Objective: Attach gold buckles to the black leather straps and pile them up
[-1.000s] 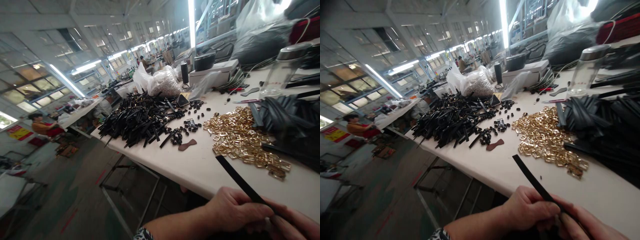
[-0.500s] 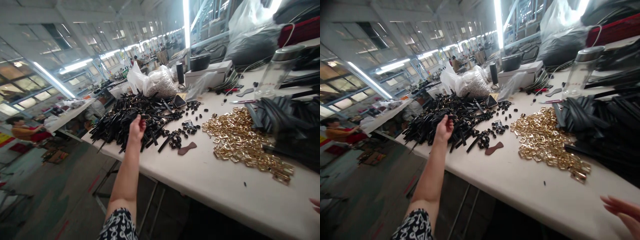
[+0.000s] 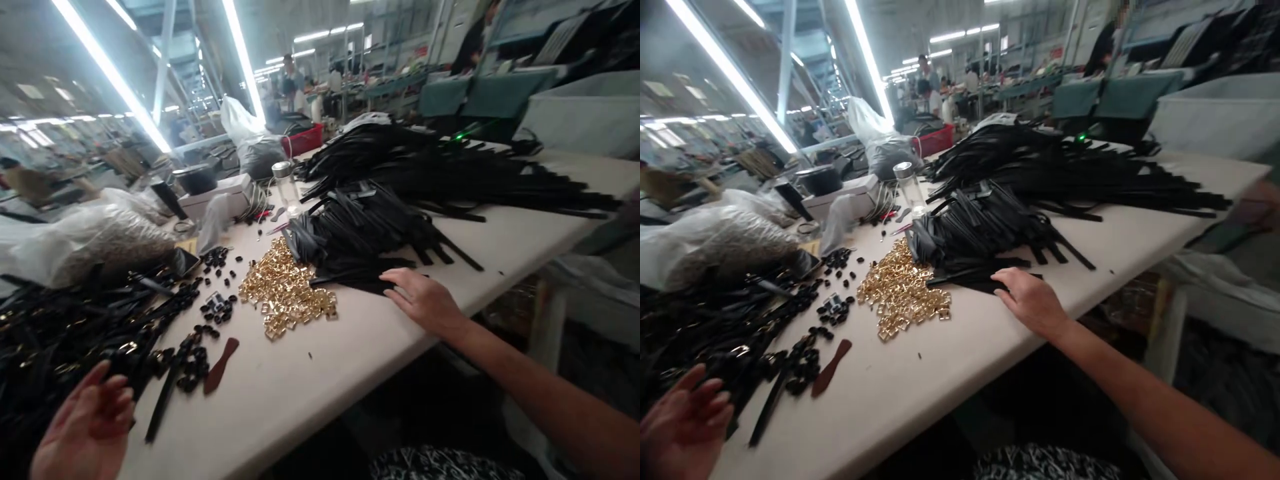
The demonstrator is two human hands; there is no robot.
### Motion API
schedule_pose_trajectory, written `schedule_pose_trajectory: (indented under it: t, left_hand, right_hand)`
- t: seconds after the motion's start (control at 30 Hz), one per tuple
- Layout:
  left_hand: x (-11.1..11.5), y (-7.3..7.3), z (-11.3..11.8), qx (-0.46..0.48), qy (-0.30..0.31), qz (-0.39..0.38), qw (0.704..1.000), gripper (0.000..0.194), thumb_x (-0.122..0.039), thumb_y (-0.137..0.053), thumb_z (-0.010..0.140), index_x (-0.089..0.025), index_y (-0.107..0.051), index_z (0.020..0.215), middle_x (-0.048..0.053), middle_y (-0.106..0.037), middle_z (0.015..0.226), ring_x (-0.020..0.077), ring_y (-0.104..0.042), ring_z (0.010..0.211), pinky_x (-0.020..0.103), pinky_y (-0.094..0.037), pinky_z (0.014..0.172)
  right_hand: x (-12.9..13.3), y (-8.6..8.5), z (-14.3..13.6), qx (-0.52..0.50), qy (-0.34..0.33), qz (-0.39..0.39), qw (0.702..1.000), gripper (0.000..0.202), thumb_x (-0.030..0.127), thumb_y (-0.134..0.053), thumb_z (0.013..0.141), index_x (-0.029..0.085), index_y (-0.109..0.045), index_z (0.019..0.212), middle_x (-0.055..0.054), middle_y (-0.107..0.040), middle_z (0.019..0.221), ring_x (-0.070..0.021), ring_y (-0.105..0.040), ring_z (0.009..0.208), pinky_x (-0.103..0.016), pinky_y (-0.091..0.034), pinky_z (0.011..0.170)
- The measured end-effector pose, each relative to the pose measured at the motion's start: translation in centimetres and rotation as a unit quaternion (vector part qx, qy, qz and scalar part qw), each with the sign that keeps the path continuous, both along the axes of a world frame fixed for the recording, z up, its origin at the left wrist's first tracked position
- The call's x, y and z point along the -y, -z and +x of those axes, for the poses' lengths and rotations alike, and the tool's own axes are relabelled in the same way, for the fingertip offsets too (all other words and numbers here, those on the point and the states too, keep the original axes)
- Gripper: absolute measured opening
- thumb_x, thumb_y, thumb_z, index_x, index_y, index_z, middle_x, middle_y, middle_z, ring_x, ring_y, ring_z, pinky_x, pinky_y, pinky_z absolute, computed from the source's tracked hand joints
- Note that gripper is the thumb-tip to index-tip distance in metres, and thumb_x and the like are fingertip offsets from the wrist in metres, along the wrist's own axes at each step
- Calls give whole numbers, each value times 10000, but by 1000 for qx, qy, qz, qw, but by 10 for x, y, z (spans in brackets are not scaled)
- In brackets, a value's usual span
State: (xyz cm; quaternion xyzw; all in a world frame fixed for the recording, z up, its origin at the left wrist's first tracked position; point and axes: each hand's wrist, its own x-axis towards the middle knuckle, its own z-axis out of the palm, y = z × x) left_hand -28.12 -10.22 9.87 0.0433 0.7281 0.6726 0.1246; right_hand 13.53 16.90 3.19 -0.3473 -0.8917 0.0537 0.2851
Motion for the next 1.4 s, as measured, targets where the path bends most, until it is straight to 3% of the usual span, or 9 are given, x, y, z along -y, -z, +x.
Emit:
schedule_pose_trajectory:
  t: [0.13,0.27,0.43,0.6,0.8,0.87,0.97,1.1,1.4]
  left_hand:
    - [-18,42,73,54,129,71,988,521,-414,-937,370,-271,-788,849,-14,-732,680,151,-591,595,218,-499,452]
    - [-34,66,131,128,191,69,971,580,-420,-952,409,-206,-786,922,55,-733,730,145,-599,568,207,-471,452]
    - [-41,86,178,117,222,68,966,531,-498,-916,515,-216,-783,945,47,-707,709,100,-555,523,166,-400,439]
    - [-42,94,194,105,237,32,965,575,-532,-906,511,-191,-777,956,54,-696,714,118,-558,522,183,-390,429]
    - [-46,88,205,82,262,22,961,528,-533,-870,588,-182,-772,970,57,-712,753,132,-583,569,198,-441,479]
    - [-49,84,209,83,277,26,957,493,-504,-852,640,-189,-762,1008,53,-714,778,123,-587,592,188,-454,504]
    - [-54,77,217,97,295,53,949,477,-436,-835,695,-199,-726,1095,49,-709,836,107,-588,618,176,-465,531]
    - [-59,69,224,157,314,102,931,526,-393,-806,737,-208,-659,1206,27,-680,826,99,-602,627,170,-473,542]
    - [-53,69,225,241,335,114,904,381,-393,-856,666,-153,-686,908,2,-669,660,109,-638,569,162,-483,495]
  right_hand:
    - [-17,-1,-5,58,42,13,997,248,191,-551,957,174,-643,1186,-101,-631,1226,-272,-599,1090,-387,-465,952]
    - [-43,-2,-14,120,110,13,987,200,214,-596,984,132,-684,1144,-123,-658,1125,-279,-608,986,-374,-437,858]
    - [-55,-3,-20,134,108,11,985,104,229,-691,937,146,-744,971,-118,-669,943,-290,-593,919,-380,-378,809]
    - [-60,2,-18,105,90,-12,990,68,215,-696,939,181,-753,951,-77,-697,947,-246,-613,918,-342,-363,814]
    - [-60,-1,-10,42,70,-47,996,154,197,-582,1003,174,-720,1067,-79,-713,1039,-228,-631,938,-302,-381,822]
    - [-42,-8,-8,28,50,-59,997,172,193,-543,1016,158,-694,1090,-72,-714,1006,-214,-631,922,-286,-389,812]
    - [2,-20,-3,26,-39,-149,988,230,218,-494,1036,176,-667,890,10,-672,724,-154,-611,684,-243,-388,652]
    - [59,-31,2,13,-201,-347,916,358,217,-471,1017,178,-535,667,22,-570,589,-139,-531,569,-242,-358,590]
    - [88,-27,4,-24,-229,-394,890,261,231,-459,1012,158,-647,846,10,-602,620,-149,-555,577,-245,-378,592]
